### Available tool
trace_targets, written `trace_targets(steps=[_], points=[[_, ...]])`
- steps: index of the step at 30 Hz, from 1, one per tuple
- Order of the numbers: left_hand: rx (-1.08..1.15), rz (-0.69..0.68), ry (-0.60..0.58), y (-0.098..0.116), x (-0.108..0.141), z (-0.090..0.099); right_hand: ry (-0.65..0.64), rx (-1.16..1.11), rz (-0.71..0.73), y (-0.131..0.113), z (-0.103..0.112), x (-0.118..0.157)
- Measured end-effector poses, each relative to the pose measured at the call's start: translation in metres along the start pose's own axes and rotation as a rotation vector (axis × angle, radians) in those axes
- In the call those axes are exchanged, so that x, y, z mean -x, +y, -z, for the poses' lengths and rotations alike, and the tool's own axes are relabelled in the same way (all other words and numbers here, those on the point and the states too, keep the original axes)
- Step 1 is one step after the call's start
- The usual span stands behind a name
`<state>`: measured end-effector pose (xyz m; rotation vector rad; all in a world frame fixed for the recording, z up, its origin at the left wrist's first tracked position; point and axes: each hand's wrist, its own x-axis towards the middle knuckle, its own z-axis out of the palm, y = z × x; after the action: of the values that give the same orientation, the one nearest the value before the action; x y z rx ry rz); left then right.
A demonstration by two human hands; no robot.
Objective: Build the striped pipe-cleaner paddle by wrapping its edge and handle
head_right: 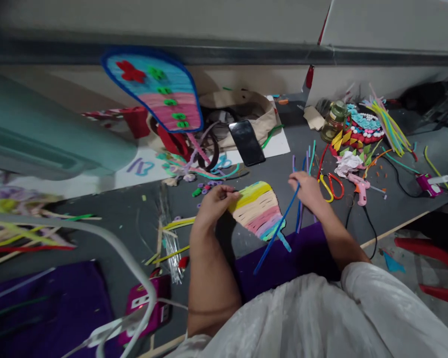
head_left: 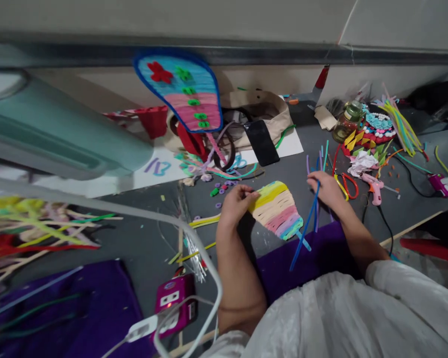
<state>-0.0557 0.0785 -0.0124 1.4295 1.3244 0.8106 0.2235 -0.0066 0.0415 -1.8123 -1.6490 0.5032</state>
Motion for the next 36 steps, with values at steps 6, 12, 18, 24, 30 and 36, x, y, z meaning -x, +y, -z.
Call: trace_targets(steps=[6,12,18,24,30,36], points=[[0.382,0.067,-0.150,0.022,0.009,-0.008,-0.285,0.314,0.016,-0.006,-0.025,0.026],[0.607,0.049,0.109,0.020,0.001,-0.009,-0.214,0.448,-0.063,0.019,0.004,0.031],[0.673,-0.003,0.316,0.013,-0.004,0.000,-0.108,0.371,-0.052,0.028,0.024,0.024],[0.562,0.024,0.240,0.014,-0.002,-0.014,-0.134,0.346,-0.016,0.014,0.009,0.019],[0.539,0.036,0.145,0.016,-0.002,-0.033,-0.129,0.423,-0.041,0.022,0.014,0.025],[0.646,0.078,0.097,0.023,-0.001,-0.041,-0.074,0.372,-0.051,0.024,0.016,0.028]])
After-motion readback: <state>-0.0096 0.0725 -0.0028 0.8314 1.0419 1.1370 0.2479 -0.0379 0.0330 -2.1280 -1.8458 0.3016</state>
